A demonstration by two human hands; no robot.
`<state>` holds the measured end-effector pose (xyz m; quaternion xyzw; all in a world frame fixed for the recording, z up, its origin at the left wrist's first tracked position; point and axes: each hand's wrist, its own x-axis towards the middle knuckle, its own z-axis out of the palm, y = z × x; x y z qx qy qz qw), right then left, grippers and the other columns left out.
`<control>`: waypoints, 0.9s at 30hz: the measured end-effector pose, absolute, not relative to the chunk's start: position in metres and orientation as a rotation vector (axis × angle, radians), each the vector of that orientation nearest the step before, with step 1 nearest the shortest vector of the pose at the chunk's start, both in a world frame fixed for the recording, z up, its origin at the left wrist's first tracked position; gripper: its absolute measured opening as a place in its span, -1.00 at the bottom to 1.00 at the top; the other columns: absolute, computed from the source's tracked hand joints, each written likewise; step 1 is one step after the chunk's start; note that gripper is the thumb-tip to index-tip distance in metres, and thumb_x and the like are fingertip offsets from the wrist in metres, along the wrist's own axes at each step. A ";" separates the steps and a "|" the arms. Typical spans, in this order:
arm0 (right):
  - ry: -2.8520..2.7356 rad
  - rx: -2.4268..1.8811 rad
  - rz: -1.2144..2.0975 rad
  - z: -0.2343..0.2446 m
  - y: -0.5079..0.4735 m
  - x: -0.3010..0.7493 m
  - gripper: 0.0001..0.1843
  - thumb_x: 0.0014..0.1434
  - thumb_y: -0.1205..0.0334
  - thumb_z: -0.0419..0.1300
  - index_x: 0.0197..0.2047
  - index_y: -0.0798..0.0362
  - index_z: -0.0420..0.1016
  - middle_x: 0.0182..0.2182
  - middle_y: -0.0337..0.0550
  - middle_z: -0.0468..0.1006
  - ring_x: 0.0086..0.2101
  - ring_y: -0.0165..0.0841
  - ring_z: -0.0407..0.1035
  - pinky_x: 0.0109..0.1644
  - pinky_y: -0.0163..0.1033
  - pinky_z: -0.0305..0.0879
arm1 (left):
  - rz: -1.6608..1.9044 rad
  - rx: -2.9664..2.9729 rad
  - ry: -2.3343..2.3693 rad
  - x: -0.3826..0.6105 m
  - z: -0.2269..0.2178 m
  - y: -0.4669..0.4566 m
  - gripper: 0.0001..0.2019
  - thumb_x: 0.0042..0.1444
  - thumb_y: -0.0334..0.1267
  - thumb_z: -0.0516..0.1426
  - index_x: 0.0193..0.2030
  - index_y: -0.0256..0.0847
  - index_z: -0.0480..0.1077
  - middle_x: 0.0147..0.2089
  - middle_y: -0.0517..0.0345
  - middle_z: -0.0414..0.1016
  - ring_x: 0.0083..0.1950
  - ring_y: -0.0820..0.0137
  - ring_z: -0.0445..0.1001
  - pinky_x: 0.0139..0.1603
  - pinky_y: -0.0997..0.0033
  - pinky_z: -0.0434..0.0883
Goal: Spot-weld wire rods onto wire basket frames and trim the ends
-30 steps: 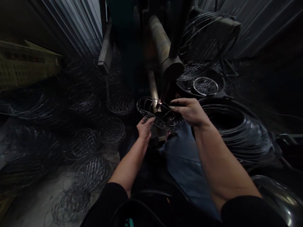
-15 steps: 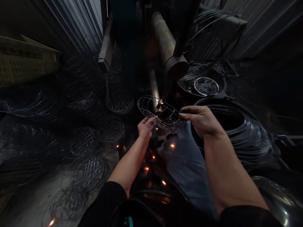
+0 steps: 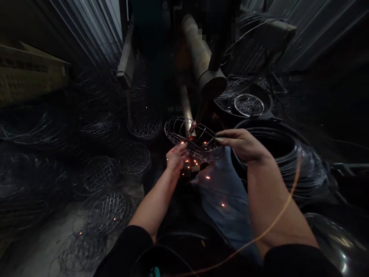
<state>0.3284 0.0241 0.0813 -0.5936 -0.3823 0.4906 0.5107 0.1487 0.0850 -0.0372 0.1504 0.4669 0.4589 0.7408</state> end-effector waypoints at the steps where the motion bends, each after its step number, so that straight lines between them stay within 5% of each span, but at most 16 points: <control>1: -0.918 -1.423 1.194 0.082 0.023 0.330 -0.52 -0.42 -0.02 0.54 -0.40 0.07 0.64 -0.49 -0.15 0.59 -0.46 -0.36 0.43 -0.32 -0.23 0.39 | 0.990 0.325 1.019 0.149 -0.037 0.084 -0.75 -0.24 -0.33 0.36 -0.39 -0.35 0.47 -0.45 0.12 0.49 -0.43 0.42 0.48 -0.29 0.36 0.41; 12: -1.020 -1.450 1.096 0.087 0.015 0.325 -0.57 -0.33 0.00 0.52 -0.36 0.01 0.66 -0.42 -0.17 0.61 -0.38 -0.29 0.47 -0.26 -0.21 0.42 | 0.822 0.155 1.035 0.150 -0.036 0.078 -0.93 -0.03 -0.35 0.24 -0.42 -0.28 0.42 -0.46 0.11 0.41 -0.42 0.40 0.44 -0.33 0.34 0.42; 18: -0.885 -1.454 0.949 0.080 0.036 0.316 -0.54 -0.43 0.05 0.54 -0.41 0.07 0.62 -0.52 -0.21 0.54 -0.49 -0.36 0.40 -0.37 -0.22 0.36 | 0.831 0.122 1.048 0.154 -0.033 0.084 -0.91 0.02 -0.30 0.24 -0.38 -0.27 0.42 -0.44 0.10 0.40 -0.39 0.41 0.44 -0.33 0.37 0.44; 27: -0.924 -1.414 1.006 0.084 0.038 0.320 -0.65 -0.30 0.07 0.50 -0.41 0.04 0.62 -0.53 -0.25 0.53 -0.50 -0.43 0.37 -0.40 -0.30 0.32 | 0.803 0.037 1.063 0.161 -0.031 0.079 -0.78 0.01 -0.23 0.30 -0.36 -0.30 0.36 -0.44 0.11 0.37 -0.42 0.43 0.41 -0.36 0.38 0.45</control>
